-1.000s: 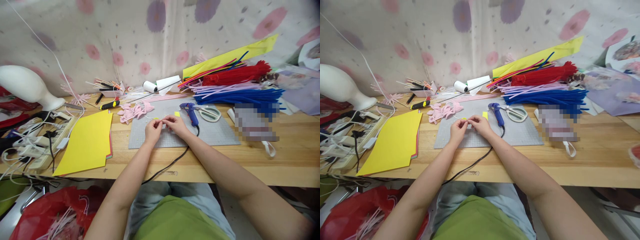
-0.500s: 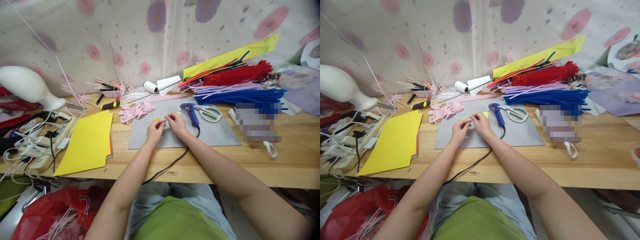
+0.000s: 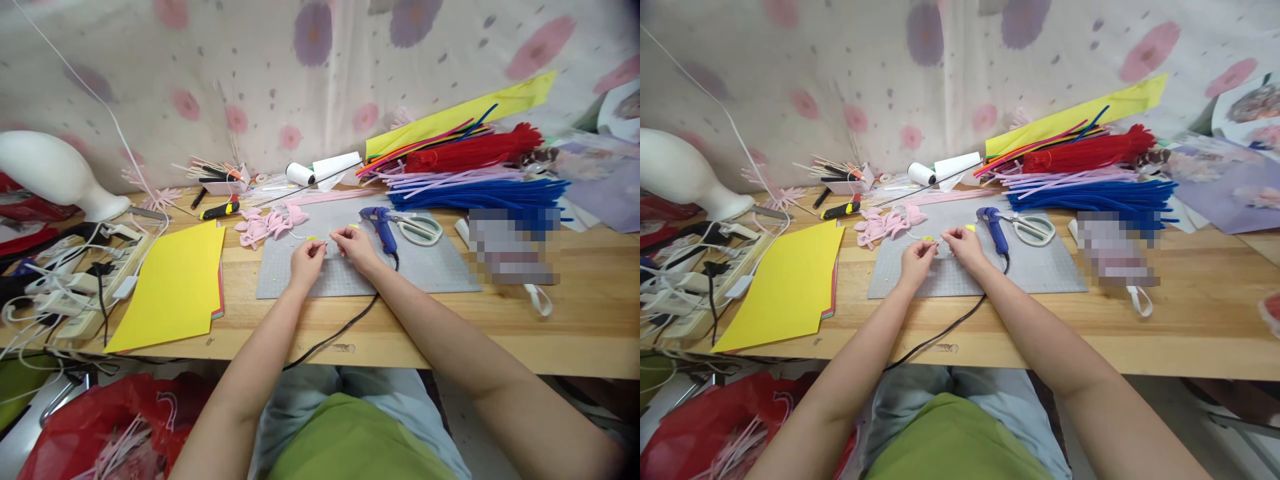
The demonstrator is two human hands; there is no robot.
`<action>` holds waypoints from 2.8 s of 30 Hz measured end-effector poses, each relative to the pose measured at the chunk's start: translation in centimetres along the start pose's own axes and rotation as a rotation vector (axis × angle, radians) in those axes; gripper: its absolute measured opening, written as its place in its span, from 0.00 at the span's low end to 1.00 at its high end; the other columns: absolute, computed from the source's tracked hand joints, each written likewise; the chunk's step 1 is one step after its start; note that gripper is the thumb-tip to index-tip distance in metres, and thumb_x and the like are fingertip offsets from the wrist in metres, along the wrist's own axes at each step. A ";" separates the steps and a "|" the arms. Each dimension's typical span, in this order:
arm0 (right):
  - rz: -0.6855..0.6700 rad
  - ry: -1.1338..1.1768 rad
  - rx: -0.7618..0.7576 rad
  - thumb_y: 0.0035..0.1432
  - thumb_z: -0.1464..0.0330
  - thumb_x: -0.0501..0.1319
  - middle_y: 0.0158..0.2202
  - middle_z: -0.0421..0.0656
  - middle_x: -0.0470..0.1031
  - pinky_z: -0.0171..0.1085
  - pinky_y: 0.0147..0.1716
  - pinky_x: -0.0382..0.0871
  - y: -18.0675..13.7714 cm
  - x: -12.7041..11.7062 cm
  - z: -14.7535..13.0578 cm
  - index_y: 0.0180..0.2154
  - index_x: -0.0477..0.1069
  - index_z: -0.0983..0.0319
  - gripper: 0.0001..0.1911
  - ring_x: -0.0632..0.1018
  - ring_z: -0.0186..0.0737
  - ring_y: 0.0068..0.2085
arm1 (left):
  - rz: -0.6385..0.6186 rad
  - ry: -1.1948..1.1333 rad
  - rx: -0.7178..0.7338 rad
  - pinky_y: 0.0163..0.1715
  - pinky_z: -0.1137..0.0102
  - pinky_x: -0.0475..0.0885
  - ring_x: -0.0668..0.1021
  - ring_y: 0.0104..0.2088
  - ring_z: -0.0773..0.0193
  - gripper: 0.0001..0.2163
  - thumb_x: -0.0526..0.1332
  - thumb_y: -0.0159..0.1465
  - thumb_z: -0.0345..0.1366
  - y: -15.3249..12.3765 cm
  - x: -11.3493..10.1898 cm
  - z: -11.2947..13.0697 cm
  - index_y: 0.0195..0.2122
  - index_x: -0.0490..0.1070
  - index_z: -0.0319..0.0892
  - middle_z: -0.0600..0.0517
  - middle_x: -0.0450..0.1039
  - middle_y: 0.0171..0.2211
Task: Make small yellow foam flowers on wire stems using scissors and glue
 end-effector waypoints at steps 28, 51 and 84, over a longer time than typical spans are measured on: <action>-0.081 -0.475 -0.211 0.54 0.55 0.52 0.18 0.35 0.53 0.34 0.25 0.50 0.3 -0.5 -0.1 0.17 0.52 0.60 0.21 0.58 0.31 0.23 | 0.008 0.085 0.027 0.30 0.73 0.66 0.73 0.26 0.69 0.04 0.59 0.55 0.33 -0.2 -0.7 0.1 0.28 0.72 0.40 0.53 0.74 0.25; -0.126 -0.386 -0.130 0.51 0.40 0.43 0.14 0.36 0.50 0.35 0.21 0.50 0.5 -0.7 0.4 0.14 0.51 0.59 0.32 0.55 0.31 0.19 | -0.029 0.057 0.032 0.27 0.74 0.65 0.71 0.24 0.71 0.04 0.60 0.54 0.33 -0.2 -0.6 0.0 0.28 0.73 0.41 0.54 0.72 0.23; -0.177 -0.247 -0.096 0.53 0.57 0.55 0.15 0.34 0.59 0.31 0.19 0.52 -0.2 -0.8 0.5 0.19 0.62 0.62 0.18 0.60 0.27 0.19 | 0.015 -0.028 -0.076 0.29 0.73 0.66 0.70 0.24 0.70 0.02 0.59 0.53 0.30 0.2 -0.6 0.0 0.26 0.72 0.40 0.54 0.71 0.23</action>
Point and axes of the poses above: each hand's wrist, its own y-axis towards the middle knuckle, its own x-axis out of the palm, z = x × y, the point moved 1 cm from there along y, towards the middle knuckle
